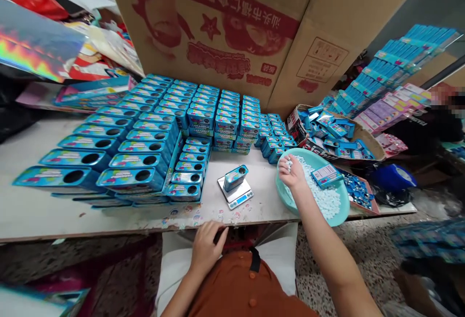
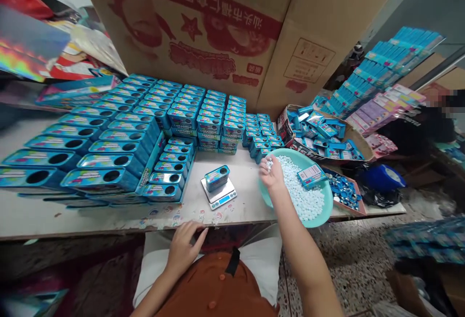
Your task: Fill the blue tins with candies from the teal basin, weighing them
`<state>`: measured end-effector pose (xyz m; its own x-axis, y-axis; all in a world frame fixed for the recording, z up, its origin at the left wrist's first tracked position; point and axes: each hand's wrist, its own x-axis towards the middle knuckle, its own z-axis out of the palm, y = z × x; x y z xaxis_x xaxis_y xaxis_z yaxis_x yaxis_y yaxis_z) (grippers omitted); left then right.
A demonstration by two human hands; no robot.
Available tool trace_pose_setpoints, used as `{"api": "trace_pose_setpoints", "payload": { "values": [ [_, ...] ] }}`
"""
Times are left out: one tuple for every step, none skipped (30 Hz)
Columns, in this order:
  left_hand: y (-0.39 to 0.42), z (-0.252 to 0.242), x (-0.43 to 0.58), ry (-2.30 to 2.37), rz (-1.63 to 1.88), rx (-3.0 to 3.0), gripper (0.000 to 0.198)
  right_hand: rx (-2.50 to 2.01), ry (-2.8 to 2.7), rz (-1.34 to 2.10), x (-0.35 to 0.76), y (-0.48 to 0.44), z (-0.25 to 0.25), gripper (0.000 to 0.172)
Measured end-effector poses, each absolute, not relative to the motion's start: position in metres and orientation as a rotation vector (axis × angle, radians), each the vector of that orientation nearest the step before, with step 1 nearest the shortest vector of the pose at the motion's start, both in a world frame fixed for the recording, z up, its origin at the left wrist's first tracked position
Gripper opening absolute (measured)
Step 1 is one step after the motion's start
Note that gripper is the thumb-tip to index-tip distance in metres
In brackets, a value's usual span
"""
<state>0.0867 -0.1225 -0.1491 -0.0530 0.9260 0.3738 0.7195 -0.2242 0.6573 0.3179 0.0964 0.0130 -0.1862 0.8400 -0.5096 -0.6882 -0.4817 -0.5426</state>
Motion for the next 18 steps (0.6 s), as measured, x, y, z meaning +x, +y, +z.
{"api": "trace_pose_setpoints", "payload": {
  "values": [
    [-0.123,-0.149,0.087,1.771,1.145,1.962,0.007,-0.952,-0.227,1.868,0.301,0.102,0.014,0.027],
    [-0.123,-0.149,0.088,1.772,1.146,1.963,0.007,-0.950,-0.222,1.884,0.285,0.107,0.013,0.028],
    [-0.123,-0.149,0.088,1.773,1.145,1.963,0.007,-0.955,-0.217,1.896,0.269,0.111,0.011,0.030],
    [-0.123,-0.149,0.088,1.773,1.142,1.963,0.007,-0.964,-0.212,1.905,0.254,0.114,0.009,0.031],
    [-0.124,-0.149,0.088,1.772,1.140,1.962,0.007,-0.977,-0.209,1.909,0.241,0.116,0.005,0.033],
    [-0.124,-0.149,0.089,1.770,1.139,1.960,0.007,-0.991,-0.207,1.906,0.230,0.118,0.002,0.034],
    [-0.124,-0.148,0.089,1.768,1.139,1.959,0.007,-1.007,-0.207,1.898,0.220,0.118,-0.001,0.035],
    [-0.125,-0.148,0.089,1.768,1.141,1.955,0.007,-1.022,-0.212,1.884,0.212,0.118,-0.004,0.036],
    [-0.125,-0.149,0.089,1.769,1.143,1.951,0.007,-1.035,-0.220,1.864,0.206,0.117,-0.006,0.036],
    [-0.126,-0.149,0.089,1.772,1.145,1.944,0.007,-1.046,-0.231,1.840,0.201,0.116,-0.007,0.036],
    [-0.127,-0.149,0.089,1.775,1.146,1.938,0.007,-1.056,-0.246,1.812,0.197,0.115,-0.007,0.036],
    [-0.127,-0.150,0.089,1.777,1.145,1.931,0.006,-1.065,-0.264,1.783,0.194,0.114,-0.007,0.036],
    [-0.127,-0.150,0.089,1.776,1.142,1.926,0.006,-1.075,-0.281,1.754,0.192,0.112,-0.007,0.035],
    [-0.127,-0.151,0.089,1.772,1.140,1.923,0.006,-1.084,-0.294,1.729,0.190,0.111,-0.006,0.034],
    [-0.127,-0.151,0.089,1.768,1.138,1.923,0.006,-1.095,-0.312,1.701,0.188,0.109,-0.005,0.034],
    [-0.127,-0.151,0.089,1.765,1.136,1.922,0.006,-1.108,-0.345,1.666,0.186,0.108,-0.005,0.033],
    [-0.127,-0.152,0.089,1.763,1.136,1.923,0.006,-1.122,-0.391,1.624,0.184,0.107,-0.004,0.034],
    [-0.127,-0.152,0.088,1.762,1.138,1.924,0.006,-1.139,-0.448,1.577,0.182,0.106,-0.004,0.035]
  ]
}}
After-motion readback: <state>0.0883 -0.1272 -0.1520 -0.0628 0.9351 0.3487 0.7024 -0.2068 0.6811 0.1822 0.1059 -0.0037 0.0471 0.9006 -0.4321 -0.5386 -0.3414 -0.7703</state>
